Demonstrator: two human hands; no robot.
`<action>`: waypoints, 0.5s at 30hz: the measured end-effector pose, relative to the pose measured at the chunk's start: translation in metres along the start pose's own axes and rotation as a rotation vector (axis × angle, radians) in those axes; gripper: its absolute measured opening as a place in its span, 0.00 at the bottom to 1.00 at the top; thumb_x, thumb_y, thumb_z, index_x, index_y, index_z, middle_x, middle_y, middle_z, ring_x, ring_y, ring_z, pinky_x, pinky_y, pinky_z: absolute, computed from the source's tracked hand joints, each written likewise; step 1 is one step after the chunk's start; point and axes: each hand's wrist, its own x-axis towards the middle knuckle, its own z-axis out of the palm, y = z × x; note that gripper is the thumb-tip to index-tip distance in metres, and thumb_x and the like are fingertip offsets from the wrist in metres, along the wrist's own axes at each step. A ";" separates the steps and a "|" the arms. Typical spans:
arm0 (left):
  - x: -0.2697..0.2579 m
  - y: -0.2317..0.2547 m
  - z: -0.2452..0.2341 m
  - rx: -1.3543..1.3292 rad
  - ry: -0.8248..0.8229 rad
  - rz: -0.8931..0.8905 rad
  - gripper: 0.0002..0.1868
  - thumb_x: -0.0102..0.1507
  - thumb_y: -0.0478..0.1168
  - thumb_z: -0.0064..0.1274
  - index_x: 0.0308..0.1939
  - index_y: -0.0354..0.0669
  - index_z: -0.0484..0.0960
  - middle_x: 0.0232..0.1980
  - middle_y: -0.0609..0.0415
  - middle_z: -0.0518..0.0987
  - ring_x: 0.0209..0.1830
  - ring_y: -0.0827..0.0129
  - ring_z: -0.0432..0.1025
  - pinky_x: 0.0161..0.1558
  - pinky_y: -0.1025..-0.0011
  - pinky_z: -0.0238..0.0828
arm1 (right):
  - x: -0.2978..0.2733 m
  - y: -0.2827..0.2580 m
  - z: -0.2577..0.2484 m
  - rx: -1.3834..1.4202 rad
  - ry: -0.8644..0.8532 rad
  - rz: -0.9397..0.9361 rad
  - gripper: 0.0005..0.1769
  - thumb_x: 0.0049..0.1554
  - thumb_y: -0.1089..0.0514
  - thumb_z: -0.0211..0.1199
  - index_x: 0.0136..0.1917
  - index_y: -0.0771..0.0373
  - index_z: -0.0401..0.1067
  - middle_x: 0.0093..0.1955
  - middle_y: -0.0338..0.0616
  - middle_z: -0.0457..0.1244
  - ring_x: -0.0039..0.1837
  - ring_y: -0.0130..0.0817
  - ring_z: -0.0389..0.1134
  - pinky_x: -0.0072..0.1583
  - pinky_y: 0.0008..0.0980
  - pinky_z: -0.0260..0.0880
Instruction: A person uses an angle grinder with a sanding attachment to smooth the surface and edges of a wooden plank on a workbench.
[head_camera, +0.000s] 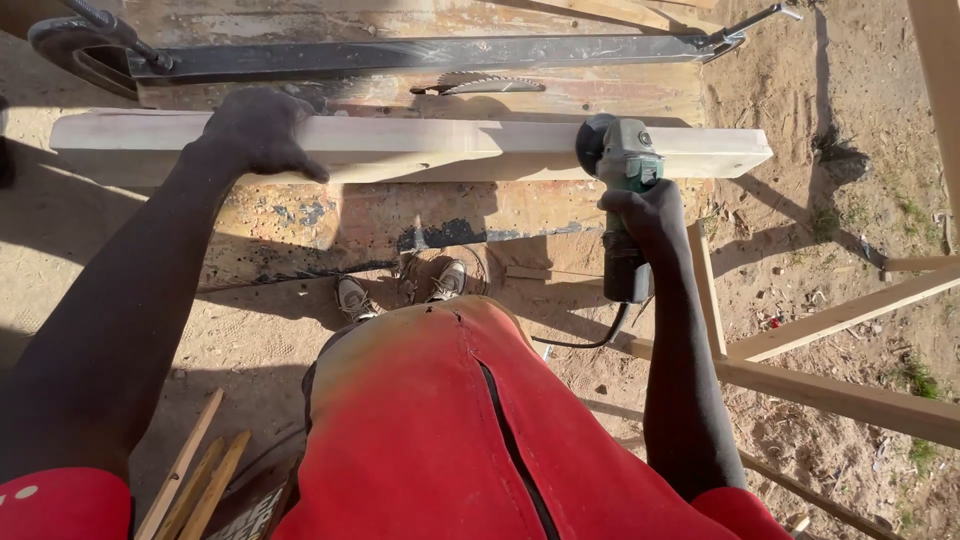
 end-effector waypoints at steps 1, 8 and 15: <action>0.001 -0.002 0.003 -0.005 0.000 -0.011 0.31 0.39 0.66 0.55 0.24 0.41 0.73 0.23 0.53 0.73 0.25 0.64 0.67 0.31 0.68 0.61 | 0.007 0.004 -0.014 -0.005 -0.010 -0.006 0.07 0.33 0.61 0.56 0.26 0.63 0.60 0.24 0.39 0.53 0.24 0.29 0.52 0.26 0.28 0.58; -0.002 0.001 0.018 0.091 0.056 -0.021 0.31 0.41 0.68 0.51 0.30 0.45 0.73 0.21 0.51 0.73 0.21 0.61 0.67 0.28 0.66 0.62 | -0.003 0.003 -0.010 -0.193 -0.007 0.068 0.12 0.32 0.60 0.59 0.33 0.64 0.66 0.29 0.41 0.58 0.29 0.31 0.57 0.31 0.29 0.58; 0.001 -0.006 0.041 0.197 0.162 0.008 0.29 0.42 0.68 0.47 0.33 0.50 0.75 0.22 0.53 0.75 0.21 0.61 0.70 0.26 0.67 0.63 | -0.021 -0.016 0.056 -0.392 -0.143 -0.040 0.13 0.30 0.57 0.56 0.22 0.59 0.52 0.22 0.35 0.49 0.25 0.26 0.46 0.27 0.29 0.45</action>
